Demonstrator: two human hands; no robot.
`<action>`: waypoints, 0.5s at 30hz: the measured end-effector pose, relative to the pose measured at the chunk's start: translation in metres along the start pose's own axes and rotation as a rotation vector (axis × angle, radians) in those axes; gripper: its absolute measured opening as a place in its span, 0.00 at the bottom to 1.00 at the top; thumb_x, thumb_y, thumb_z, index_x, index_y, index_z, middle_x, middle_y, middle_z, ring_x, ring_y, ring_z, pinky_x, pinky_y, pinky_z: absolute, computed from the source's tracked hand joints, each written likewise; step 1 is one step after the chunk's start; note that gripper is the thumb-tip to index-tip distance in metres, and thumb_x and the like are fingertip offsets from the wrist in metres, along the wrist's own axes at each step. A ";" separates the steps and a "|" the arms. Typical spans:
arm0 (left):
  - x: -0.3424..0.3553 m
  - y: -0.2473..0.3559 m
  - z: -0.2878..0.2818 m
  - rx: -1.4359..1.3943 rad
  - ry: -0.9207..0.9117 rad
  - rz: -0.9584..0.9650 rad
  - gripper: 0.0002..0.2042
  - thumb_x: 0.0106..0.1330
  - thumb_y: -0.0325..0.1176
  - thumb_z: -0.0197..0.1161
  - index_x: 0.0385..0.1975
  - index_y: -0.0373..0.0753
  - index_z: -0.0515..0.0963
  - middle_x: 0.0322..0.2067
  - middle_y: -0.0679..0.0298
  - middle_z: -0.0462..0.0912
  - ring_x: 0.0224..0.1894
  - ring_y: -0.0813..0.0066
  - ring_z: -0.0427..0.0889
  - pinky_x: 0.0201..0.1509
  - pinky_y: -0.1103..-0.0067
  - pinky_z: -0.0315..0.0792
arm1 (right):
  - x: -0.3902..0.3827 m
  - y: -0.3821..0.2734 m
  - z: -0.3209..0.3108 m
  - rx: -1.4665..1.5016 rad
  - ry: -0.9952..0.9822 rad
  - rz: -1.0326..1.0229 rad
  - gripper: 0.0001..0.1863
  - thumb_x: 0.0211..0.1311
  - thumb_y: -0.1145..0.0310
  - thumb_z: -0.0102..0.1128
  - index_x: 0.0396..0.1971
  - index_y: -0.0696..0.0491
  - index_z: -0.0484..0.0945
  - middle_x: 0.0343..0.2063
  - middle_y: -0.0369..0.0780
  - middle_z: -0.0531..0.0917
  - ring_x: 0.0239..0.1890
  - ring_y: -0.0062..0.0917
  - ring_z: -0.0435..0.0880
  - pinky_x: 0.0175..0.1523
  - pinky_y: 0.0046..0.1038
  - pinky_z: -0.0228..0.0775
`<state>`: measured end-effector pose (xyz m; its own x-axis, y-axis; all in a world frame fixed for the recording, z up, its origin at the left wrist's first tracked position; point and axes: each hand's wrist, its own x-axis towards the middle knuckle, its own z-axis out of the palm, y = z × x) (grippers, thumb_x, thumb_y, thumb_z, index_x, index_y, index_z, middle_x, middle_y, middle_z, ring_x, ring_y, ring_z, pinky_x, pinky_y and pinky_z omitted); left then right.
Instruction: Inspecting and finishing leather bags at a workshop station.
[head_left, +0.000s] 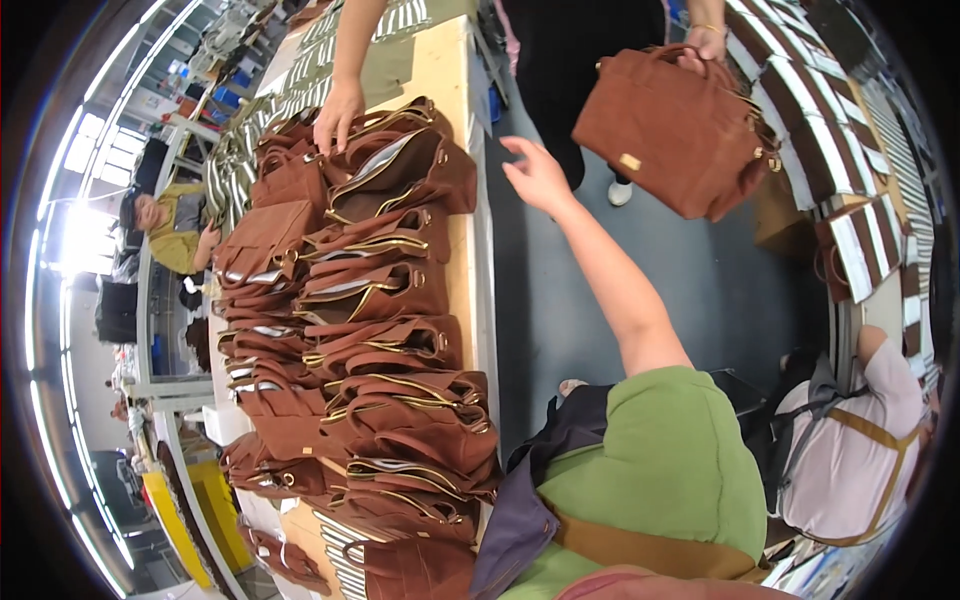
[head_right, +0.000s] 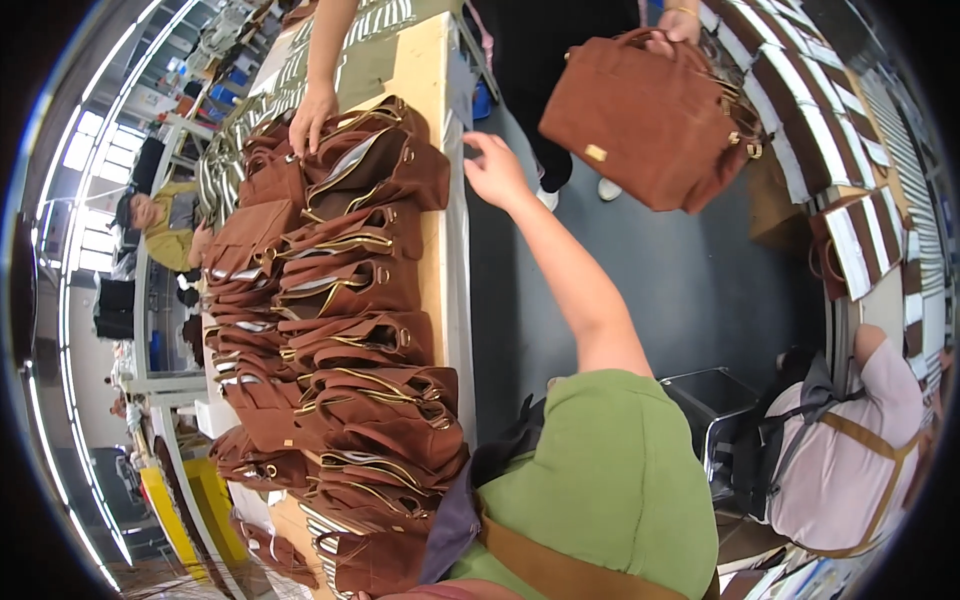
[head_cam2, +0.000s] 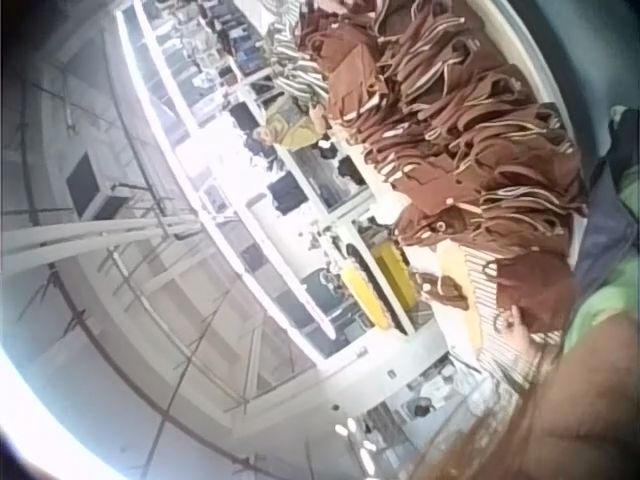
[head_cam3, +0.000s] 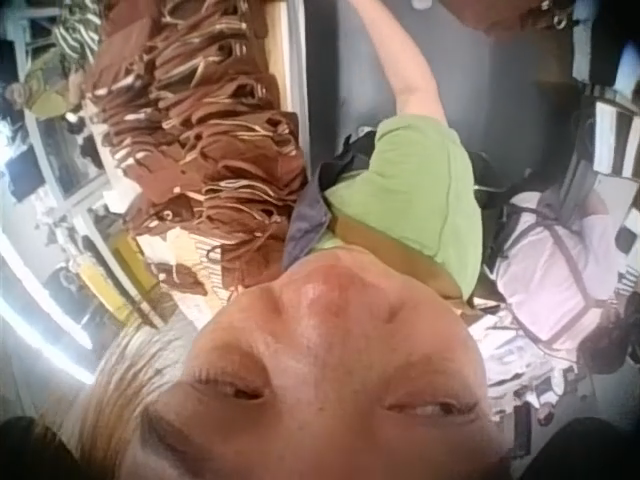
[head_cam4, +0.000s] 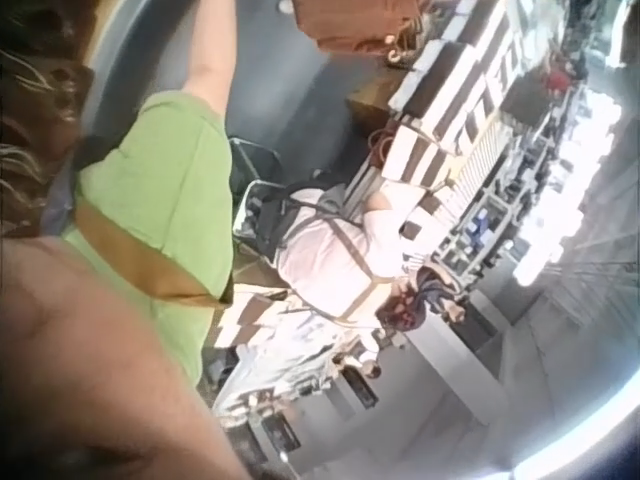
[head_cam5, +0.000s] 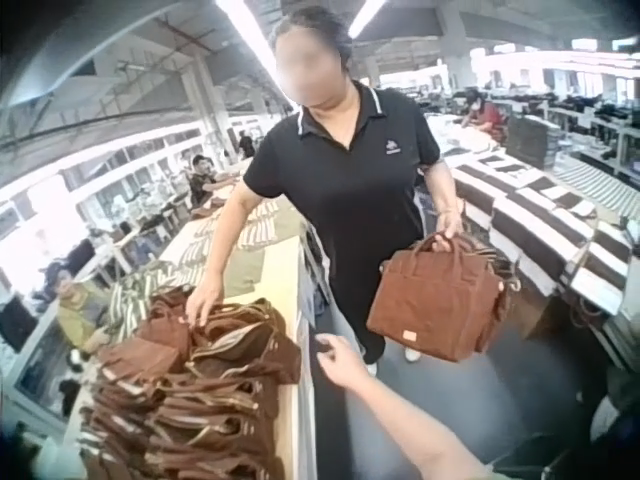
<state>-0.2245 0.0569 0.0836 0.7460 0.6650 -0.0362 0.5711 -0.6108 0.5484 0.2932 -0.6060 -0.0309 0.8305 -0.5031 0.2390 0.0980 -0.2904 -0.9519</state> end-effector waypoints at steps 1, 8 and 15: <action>0.008 0.002 0.003 -0.008 -0.015 0.014 0.12 0.65 0.38 0.67 0.35 0.35 0.78 0.29 0.68 0.78 0.34 0.78 0.73 0.44 0.83 0.69 | -0.017 0.006 -0.020 0.087 0.042 0.017 0.18 0.59 0.73 0.59 0.51 0.53 0.75 0.46 0.41 0.80 0.34 0.24 0.84 0.42 0.26 0.76; 0.018 0.090 -0.002 0.041 -0.301 -0.211 0.14 0.67 0.42 0.64 0.35 0.36 0.78 0.34 0.62 0.79 0.37 0.73 0.75 0.47 0.79 0.70 | -0.121 0.008 -0.134 -0.679 -0.083 0.004 0.26 0.53 0.66 0.64 0.55 0.50 0.74 0.54 0.47 0.77 0.56 0.43 0.73 0.62 0.46 0.63; -0.003 0.119 -0.010 0.017 -0.331 -0.153 0.17 0.67 0.44 0.64 0.40 0.34 0.77 0.37 0.60 0.80 0.40 0.71 0.74 0.52 0.76 0.69 | -0.130 0.024 -0.187 -0.748 -0.767 0.718 0.24 0.51 0.71 0.61 0.52 0.48 0.77 0.48 0.48 0.80 0.50 0.42 0.80 0.54 0.41 0.74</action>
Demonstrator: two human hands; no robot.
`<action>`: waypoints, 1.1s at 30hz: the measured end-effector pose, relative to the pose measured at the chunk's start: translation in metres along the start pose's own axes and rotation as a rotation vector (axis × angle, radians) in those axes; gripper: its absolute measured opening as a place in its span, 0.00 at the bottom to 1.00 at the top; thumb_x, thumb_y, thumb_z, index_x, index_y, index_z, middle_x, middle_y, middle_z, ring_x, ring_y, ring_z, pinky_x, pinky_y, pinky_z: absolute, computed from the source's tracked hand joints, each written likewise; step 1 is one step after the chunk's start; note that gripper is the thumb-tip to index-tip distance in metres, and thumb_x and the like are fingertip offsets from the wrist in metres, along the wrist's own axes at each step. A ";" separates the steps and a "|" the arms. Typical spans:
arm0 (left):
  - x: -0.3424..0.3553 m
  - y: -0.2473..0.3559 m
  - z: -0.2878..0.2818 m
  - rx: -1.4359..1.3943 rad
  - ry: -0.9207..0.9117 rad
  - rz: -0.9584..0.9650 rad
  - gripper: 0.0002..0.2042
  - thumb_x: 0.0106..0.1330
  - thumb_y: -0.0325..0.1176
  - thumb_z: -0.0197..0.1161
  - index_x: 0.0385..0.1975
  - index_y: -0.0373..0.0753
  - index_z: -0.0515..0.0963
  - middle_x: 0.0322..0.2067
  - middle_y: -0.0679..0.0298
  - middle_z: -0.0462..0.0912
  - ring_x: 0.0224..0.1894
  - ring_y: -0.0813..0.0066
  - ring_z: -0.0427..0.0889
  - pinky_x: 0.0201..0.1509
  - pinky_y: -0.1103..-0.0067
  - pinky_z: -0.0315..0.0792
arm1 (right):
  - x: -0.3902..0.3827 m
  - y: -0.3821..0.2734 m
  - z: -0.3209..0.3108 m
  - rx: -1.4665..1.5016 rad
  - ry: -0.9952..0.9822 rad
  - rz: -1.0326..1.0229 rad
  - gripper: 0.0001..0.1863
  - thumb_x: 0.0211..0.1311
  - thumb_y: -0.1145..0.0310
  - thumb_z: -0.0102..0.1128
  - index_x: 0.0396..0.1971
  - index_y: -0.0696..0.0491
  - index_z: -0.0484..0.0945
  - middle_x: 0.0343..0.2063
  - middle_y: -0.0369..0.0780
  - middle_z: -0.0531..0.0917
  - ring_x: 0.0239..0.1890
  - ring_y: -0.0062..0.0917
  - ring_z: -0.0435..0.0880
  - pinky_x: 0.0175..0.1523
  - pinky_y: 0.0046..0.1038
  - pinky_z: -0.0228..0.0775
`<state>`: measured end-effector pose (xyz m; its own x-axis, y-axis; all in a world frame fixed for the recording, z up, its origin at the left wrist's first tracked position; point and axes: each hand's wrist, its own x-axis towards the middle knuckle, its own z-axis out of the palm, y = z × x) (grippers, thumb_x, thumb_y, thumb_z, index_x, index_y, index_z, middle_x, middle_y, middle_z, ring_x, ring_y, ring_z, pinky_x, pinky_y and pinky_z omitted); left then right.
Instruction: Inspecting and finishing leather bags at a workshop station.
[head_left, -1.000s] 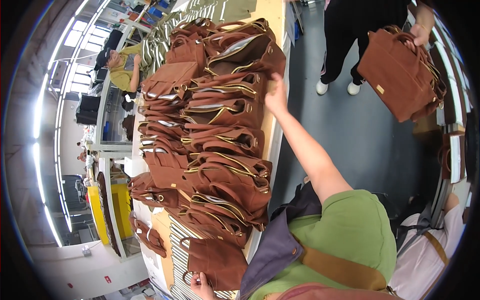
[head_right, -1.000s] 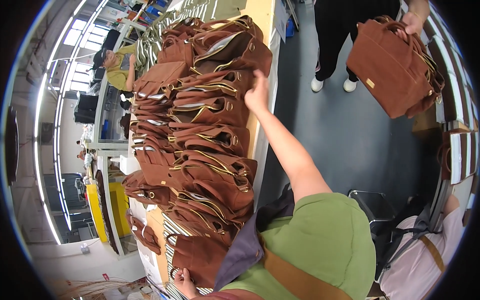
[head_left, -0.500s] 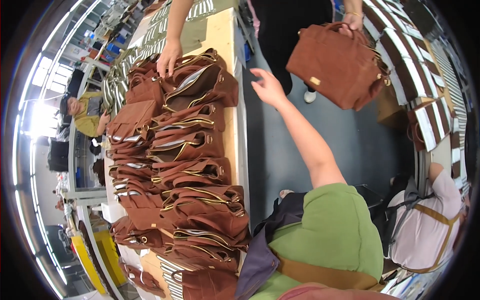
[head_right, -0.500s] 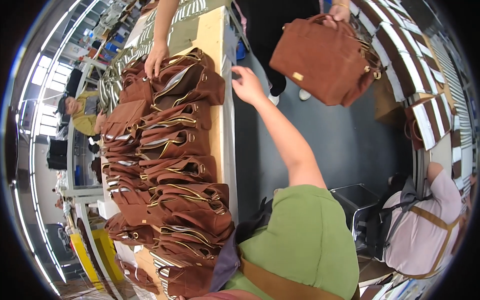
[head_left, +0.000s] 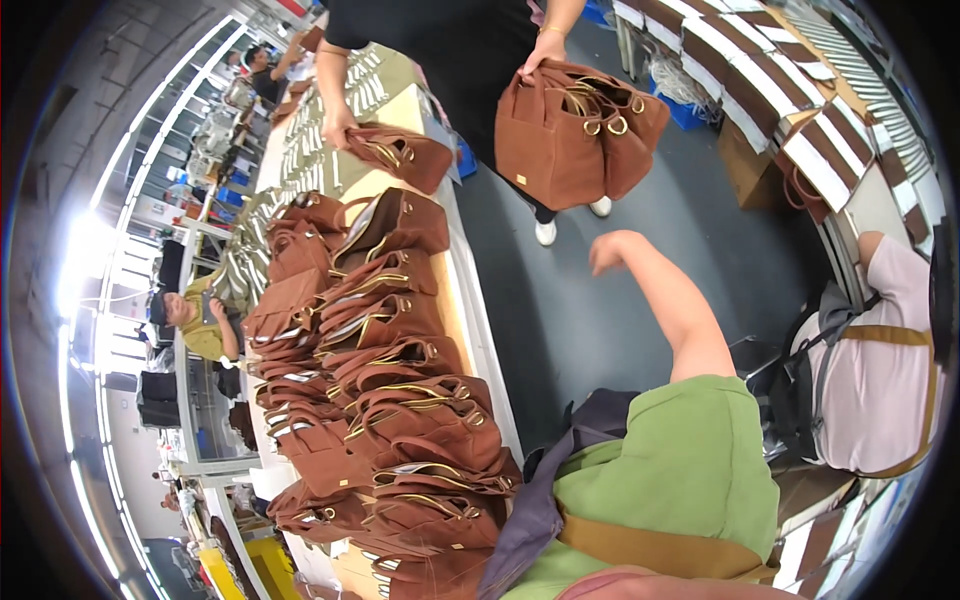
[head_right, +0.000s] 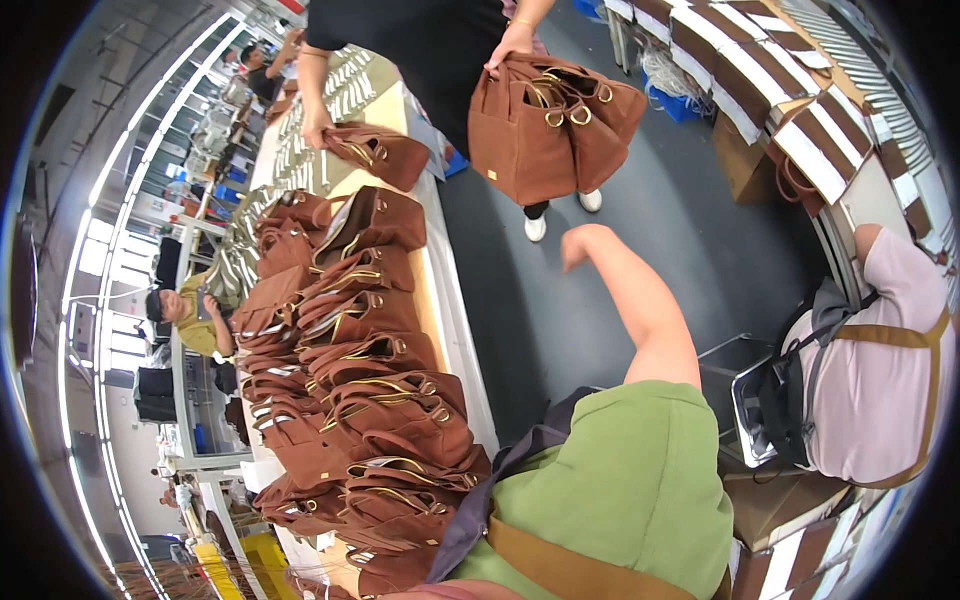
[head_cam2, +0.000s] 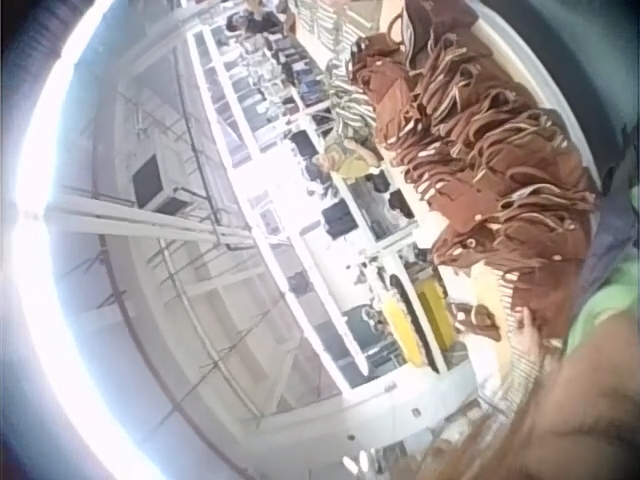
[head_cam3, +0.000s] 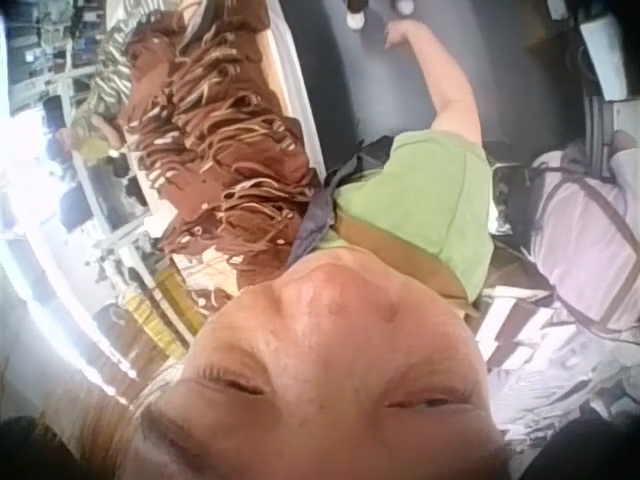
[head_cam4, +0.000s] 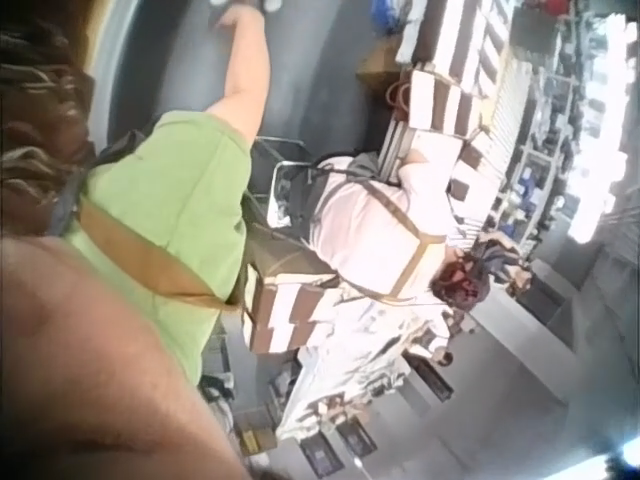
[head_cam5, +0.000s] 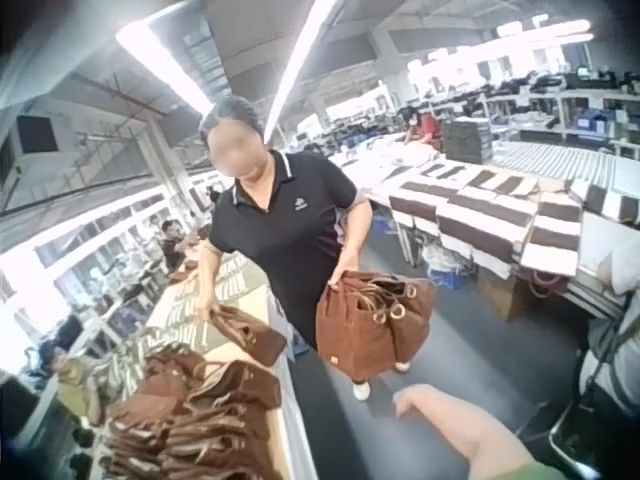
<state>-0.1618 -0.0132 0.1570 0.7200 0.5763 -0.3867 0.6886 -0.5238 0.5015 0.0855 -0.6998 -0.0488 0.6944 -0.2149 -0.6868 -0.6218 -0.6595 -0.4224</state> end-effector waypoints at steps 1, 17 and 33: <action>-0.003 0.001 -0.001 -0.015 0.001 -0.004 0.17 0.67 0.44 0.64 0.41 0.34 0.77 0.37 0.60 0.80 0.40 0.71 0.74 0.52 0.76 0.69 | 0.005 0.021 0.004 -0.126 0.285 0.040 0.24 0.50 0.73 0.60 0.52 0.48 0.77 0.47 0.47 0.81 0.50 0.42 0.80 0.53 0.42 0.75; -0.047 -0.052 0.048 -0.398 0.455 0.427 0.09 0.56 0.24 0.69 0.28 0.34 0.73 0.31 0.62 0.75 0.36 0.70 0.74 0.41 0.78 0.69 | -0.172 -0.160 0.273 -0.692 -0.684 -1.158 0.18 0.51 0.69 0.58 0.44 0.53 0.80 0.39 0.45 0.83 0.44 0.43 0.81 0.48 0.39 0.73; -0.082 -0.085 0.059 -0.417 0.479 0.389 0.07 0.54 0.34 0.71 0.24 0.42 0.79 0.32 0.71 0.81 0.25 0.76 0.77 0.43 0.78 0.61 | -0.340 -0.348 0.342 -0.079 -0.703 -1.964 0.13 0.56 0.85 0.51 0.39 0.56 0.78 0.40 0.41 0.79 0.42 0.30 0.80 0.45 0.26 0.72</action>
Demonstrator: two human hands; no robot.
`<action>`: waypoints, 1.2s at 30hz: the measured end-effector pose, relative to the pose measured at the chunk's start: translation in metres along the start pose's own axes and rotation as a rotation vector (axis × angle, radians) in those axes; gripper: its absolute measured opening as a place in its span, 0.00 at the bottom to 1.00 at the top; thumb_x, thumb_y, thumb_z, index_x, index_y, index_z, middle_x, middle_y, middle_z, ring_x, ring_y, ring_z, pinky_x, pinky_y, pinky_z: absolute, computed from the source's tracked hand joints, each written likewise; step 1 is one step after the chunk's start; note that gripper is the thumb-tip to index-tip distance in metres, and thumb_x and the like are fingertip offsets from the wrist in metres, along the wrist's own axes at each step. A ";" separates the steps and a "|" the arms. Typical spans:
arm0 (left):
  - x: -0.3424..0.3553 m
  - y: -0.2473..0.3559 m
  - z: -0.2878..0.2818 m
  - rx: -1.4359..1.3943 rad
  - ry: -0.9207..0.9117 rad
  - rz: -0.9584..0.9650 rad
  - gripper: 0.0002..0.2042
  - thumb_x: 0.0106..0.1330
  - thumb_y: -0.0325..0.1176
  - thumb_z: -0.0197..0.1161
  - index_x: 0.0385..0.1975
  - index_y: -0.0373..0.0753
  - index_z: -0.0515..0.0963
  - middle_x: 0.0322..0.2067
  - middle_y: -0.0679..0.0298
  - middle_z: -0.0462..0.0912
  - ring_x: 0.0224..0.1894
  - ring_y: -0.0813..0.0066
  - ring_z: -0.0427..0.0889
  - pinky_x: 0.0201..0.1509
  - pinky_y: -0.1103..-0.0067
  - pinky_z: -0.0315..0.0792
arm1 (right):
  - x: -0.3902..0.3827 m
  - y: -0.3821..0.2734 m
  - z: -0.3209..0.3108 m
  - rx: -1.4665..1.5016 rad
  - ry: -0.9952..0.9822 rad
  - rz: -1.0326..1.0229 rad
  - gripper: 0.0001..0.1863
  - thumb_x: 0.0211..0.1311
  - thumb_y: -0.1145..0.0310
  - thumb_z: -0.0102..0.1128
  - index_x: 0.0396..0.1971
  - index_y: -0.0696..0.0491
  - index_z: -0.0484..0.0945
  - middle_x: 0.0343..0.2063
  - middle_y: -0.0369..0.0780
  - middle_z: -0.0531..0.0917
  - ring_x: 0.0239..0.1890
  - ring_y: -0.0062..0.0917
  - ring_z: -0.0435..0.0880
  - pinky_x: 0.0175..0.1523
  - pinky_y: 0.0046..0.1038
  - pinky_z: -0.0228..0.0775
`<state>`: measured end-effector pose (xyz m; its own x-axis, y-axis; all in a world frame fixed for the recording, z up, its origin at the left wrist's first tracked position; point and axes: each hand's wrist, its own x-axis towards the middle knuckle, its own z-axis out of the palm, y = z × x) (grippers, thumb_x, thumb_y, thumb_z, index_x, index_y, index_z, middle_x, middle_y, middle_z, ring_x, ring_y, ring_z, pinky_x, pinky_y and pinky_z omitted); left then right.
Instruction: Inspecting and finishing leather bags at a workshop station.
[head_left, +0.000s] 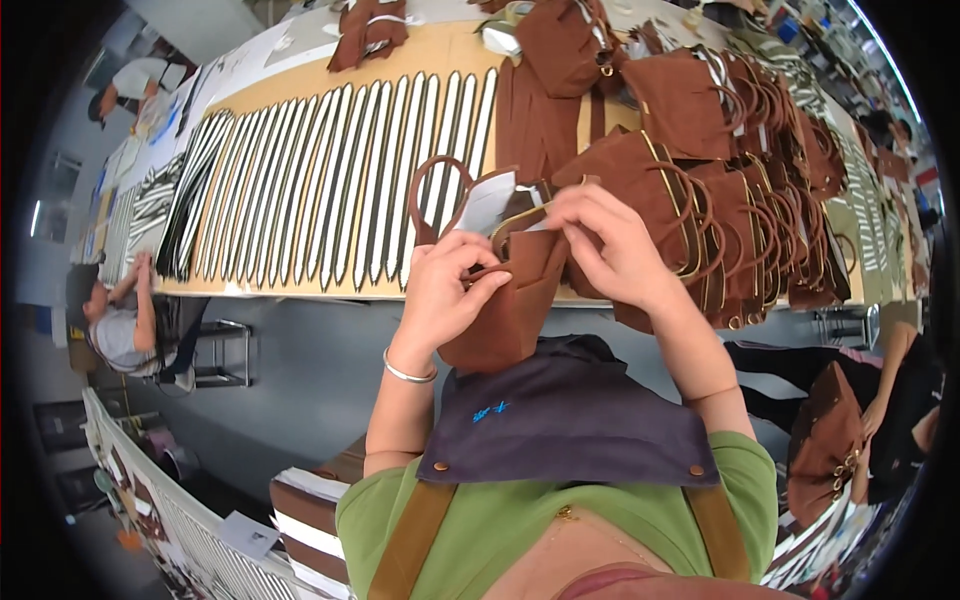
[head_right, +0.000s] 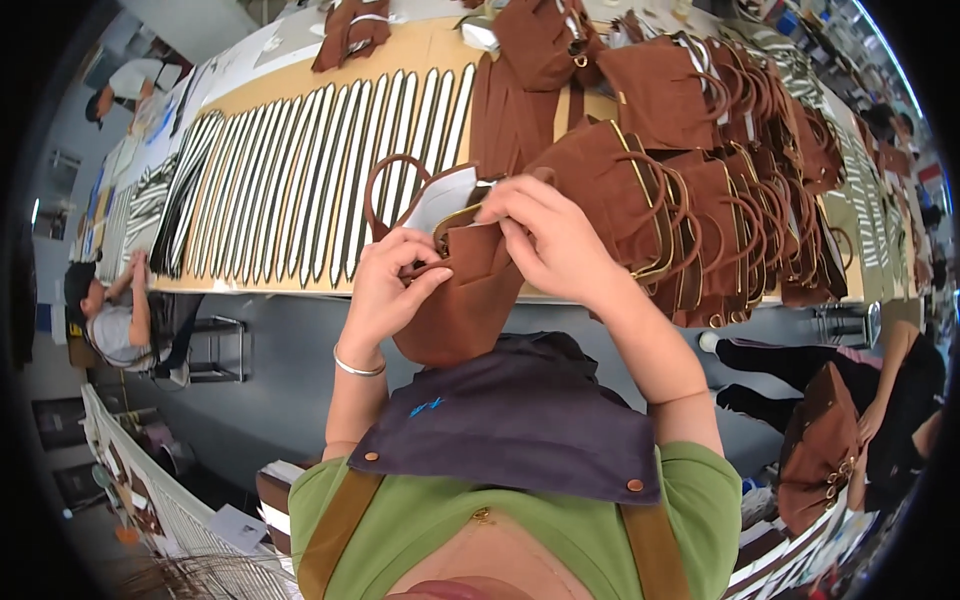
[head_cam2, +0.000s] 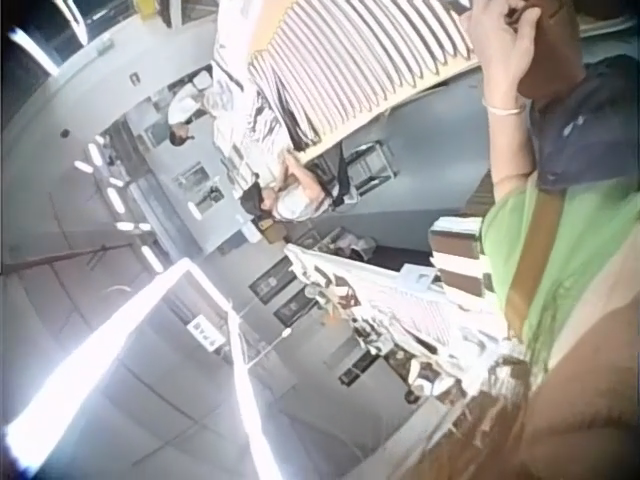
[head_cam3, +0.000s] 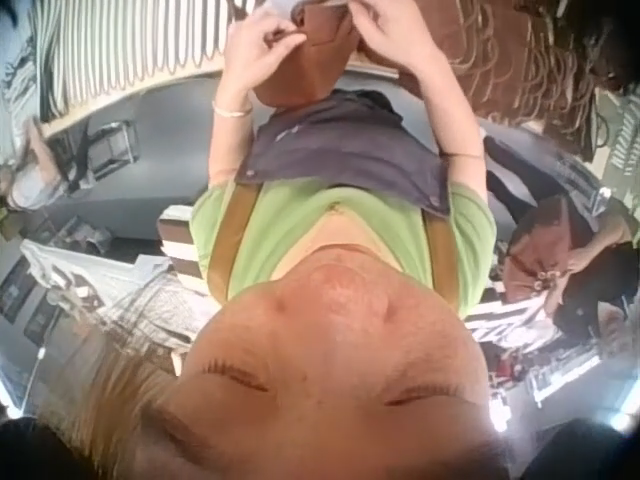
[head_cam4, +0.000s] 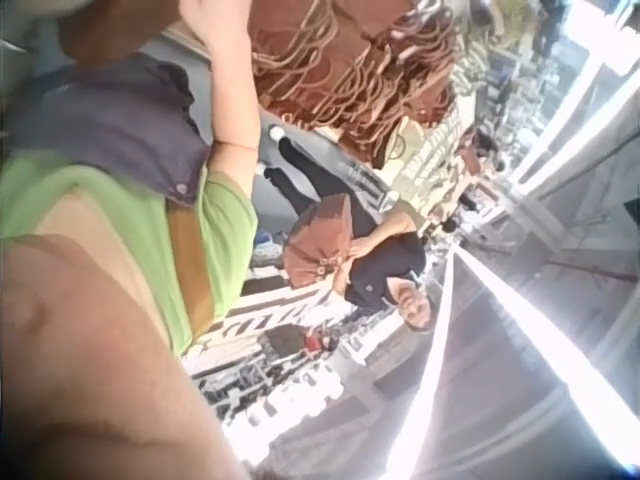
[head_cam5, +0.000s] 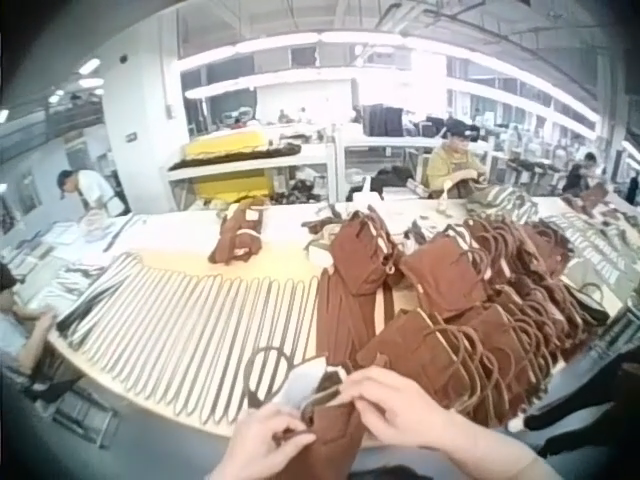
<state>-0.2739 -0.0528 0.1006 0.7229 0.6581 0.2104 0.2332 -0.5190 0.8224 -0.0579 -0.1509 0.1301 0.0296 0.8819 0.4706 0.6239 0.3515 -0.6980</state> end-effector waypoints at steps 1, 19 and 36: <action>0.000 0.001 0.001 -0.002 0.013 -0.007 0.07 0.54 0.34 0.71 0.24 0.42 0.79 0.32 0.71 0.81 0.25 0.76 0.77 0.43 0.78 0.61 | 0.011 -0.001 -0.001 0.003 -0.013 -0.006 0.13 0.56 0.85 0.51 0.39 0.56 0.78 0.40 0.41 0.79 0.42 0.30 0.80 0.45 0.26 0.72; -0.004 0.006 -0.007 0.196 0.057 0.010 0.09 0.58 0.39 0.68 0.35 0.45 0.80 0.39 0.70 0.80 0.34 0.72 0.78 0.42 0.74 0.62 | 0.084 0.028 -0.008 0.292 -0.884 0.482 0.04 0.62 0.73 0.58 0.36 0.55 0.75 0.28 0.28 0.73 0.29 0.09 0.68 0.34 0.18 0.63; 0.045 -0.012 -0.035 -0.349 -0.417 -0.161 0.08 0.69 0.32 0.60 0.37 0.33 0.77 0.25 0.72 0.74 0.28 0.86 0.67 0.31 0.82 0.64 | 0.064 0.003 -0.002 0.154 -0.631 0.350 0.10 0.57 0.70 0.65 0.34 0.56 0.75 0.32 0.37 0.79 0.31 0.19 0.81 0.36 0.23 0.75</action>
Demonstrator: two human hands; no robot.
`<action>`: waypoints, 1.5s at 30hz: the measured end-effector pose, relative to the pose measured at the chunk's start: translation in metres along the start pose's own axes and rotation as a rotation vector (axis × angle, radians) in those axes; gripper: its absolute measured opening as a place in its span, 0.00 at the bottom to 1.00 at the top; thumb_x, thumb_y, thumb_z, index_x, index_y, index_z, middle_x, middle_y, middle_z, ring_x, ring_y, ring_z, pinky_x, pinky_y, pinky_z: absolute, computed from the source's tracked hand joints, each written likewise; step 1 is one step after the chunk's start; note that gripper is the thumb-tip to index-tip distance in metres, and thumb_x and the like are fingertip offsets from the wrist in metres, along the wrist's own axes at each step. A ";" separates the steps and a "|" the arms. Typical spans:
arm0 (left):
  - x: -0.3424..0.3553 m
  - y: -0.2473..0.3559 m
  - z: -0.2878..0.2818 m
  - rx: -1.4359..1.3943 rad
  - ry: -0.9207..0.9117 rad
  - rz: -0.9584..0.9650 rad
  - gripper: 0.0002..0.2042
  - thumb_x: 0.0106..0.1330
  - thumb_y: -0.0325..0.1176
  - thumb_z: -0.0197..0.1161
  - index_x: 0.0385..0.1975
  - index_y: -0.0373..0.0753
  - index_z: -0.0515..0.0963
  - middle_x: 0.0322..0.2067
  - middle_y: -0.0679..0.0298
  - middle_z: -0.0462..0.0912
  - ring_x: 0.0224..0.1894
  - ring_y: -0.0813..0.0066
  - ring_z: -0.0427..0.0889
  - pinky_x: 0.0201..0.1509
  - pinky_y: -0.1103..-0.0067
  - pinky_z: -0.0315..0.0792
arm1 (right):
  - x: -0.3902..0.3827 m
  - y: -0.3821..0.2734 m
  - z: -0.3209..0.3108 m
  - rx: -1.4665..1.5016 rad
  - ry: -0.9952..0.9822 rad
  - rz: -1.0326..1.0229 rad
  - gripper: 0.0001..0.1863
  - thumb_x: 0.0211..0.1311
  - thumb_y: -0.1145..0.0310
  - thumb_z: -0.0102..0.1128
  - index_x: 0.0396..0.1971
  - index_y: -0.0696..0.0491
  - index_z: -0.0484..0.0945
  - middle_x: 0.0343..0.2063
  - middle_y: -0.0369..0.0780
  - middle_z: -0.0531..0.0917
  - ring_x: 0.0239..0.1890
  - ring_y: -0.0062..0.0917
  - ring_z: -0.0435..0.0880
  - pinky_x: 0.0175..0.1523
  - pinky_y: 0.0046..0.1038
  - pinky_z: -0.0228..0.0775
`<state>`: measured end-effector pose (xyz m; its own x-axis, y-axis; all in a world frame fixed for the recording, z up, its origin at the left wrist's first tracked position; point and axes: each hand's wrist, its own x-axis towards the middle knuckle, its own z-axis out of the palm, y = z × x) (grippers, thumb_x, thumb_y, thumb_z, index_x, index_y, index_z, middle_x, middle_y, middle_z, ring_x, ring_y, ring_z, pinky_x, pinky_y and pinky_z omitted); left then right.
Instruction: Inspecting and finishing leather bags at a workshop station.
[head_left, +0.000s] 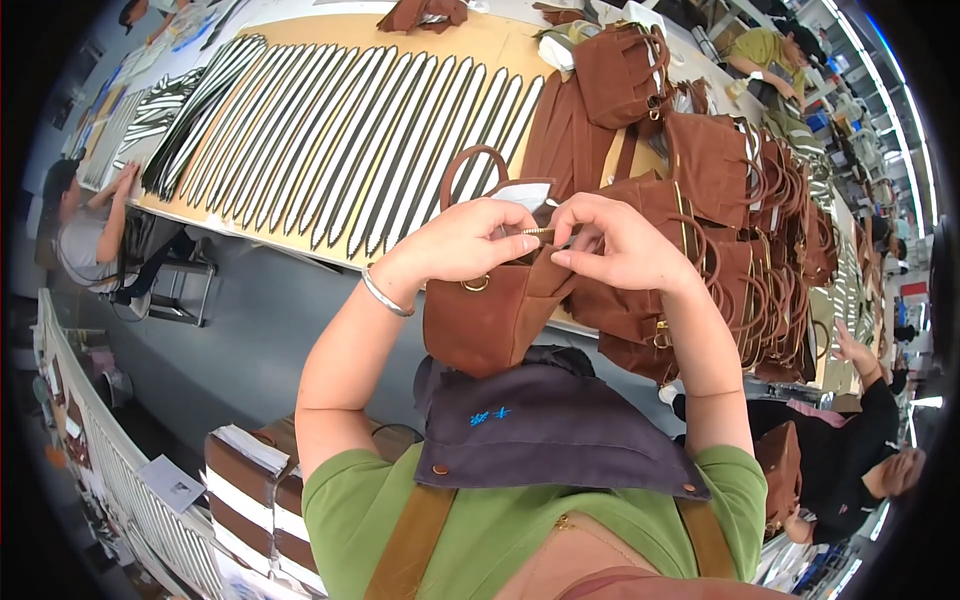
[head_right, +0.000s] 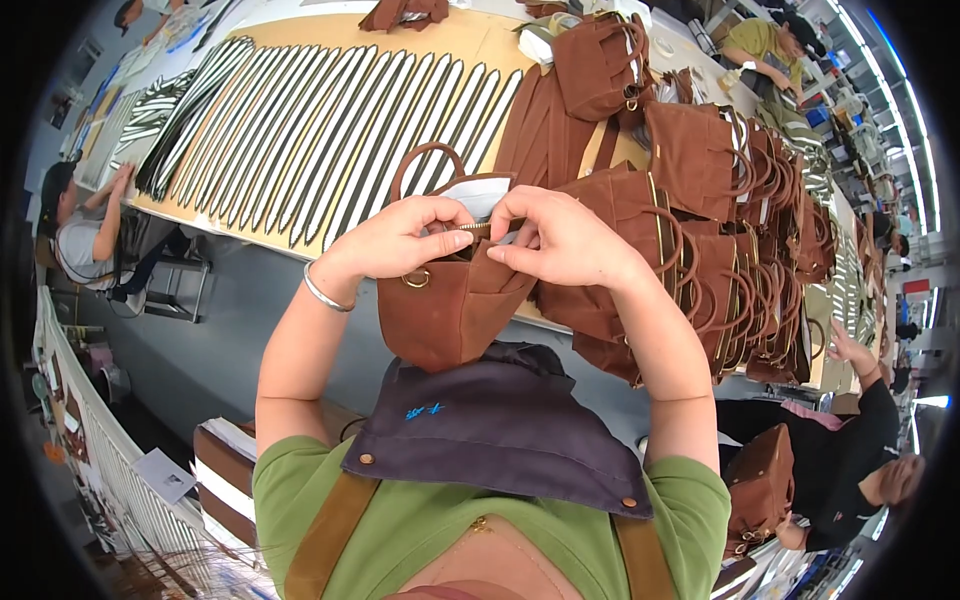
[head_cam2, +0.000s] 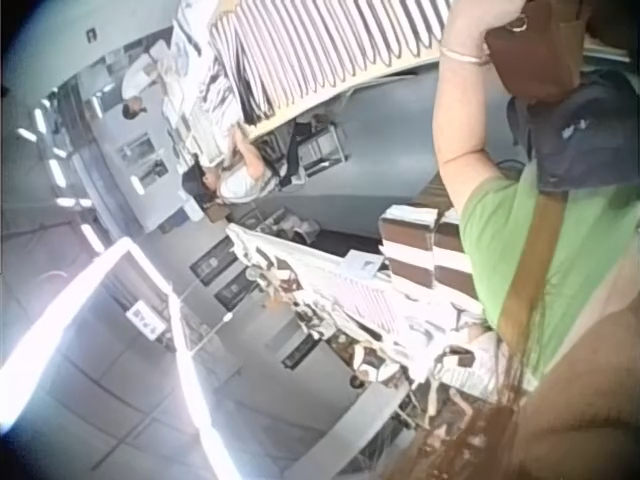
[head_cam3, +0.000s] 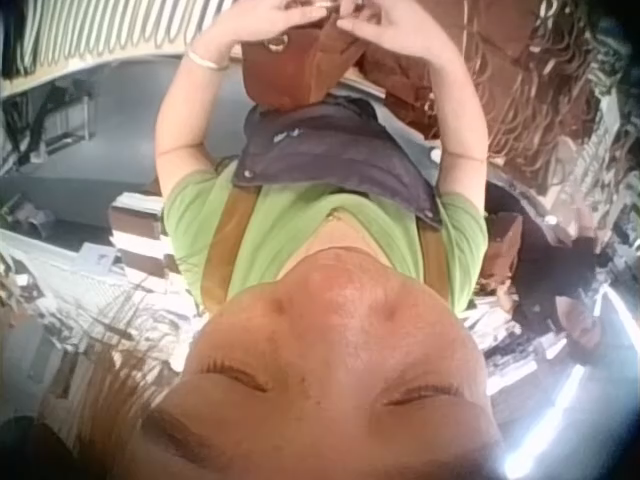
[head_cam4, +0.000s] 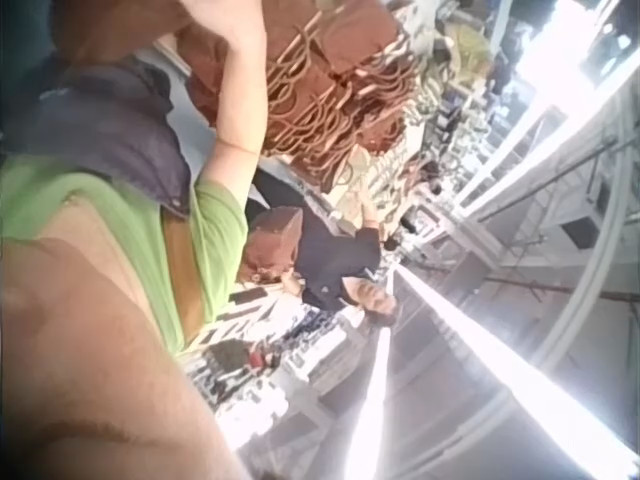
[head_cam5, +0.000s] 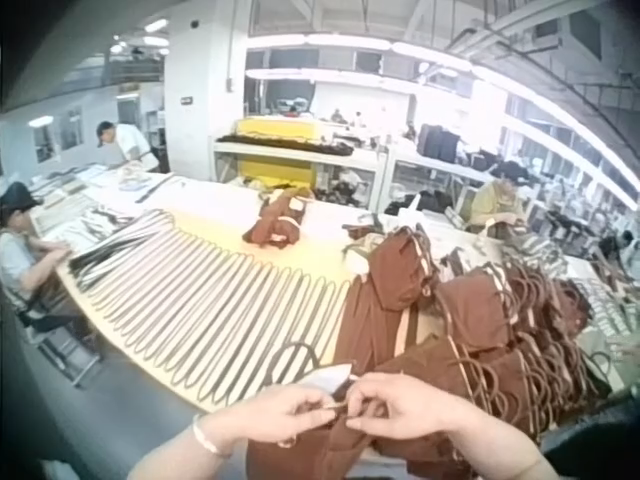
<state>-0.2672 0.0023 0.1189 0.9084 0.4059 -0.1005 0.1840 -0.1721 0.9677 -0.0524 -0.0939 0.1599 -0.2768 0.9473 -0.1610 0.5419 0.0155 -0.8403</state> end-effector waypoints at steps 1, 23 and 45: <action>0.000 0.002 -0.001 0.000 -0.003 0.000 0.08 0.69 0.32 0.60 0.37 0.33 0.77 0.25 0.72 0.74 0.28 0.86 0.67 0.31 0.82 0.64 | -0.001 0.001 0.001 -0.060 0.039 -0.071 0.10 0.56 0.69 0.66 0.32 0.56 0.76 0.33 0.37 0.78 0.31 0.20 0.82 0.35 0.23 0.75; -0.007 0.022 0.006 0.524 0.168 0.224 0.06 0.64 0.28 0.61 0.36 0.34 0.80 0.30 0.57 0.77 0.30 0.59 0.78 0.35 0.69 0.70 | -0.011 -0.002 0.019 -0.171 0.237 -0.110 0.07 0.55 0.66 0.68 0.29 0.53 0.81 0.38 0.36 0.78 0.38 0.27 0.79 0.43 0.28 0.72; -0.020 0.032 0.003 0.676 0.135 0.233 0.05 0.63 0.30 0.61 0.35 0.41 0.82 0.27 0.64 0.75 0.34 0.66 0.75 0.44 0.73 0.60 | -0.014 -0.006 0.021 -0.167 0.242 -0.170 0.07 0.57 0.69 0.66 0.29 0.54 0.78 0.36 0.37 0.78 0.40 0.30 0.78 0.45 0.30 0.70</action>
<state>-0.2778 -0.0140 0.1515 0.9060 0.3911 0.1622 0.2233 -0.7669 0.6017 -0.0687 -0.1145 0.1564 -0.1886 0.9749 0.1185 0.6321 0.2129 -0.7451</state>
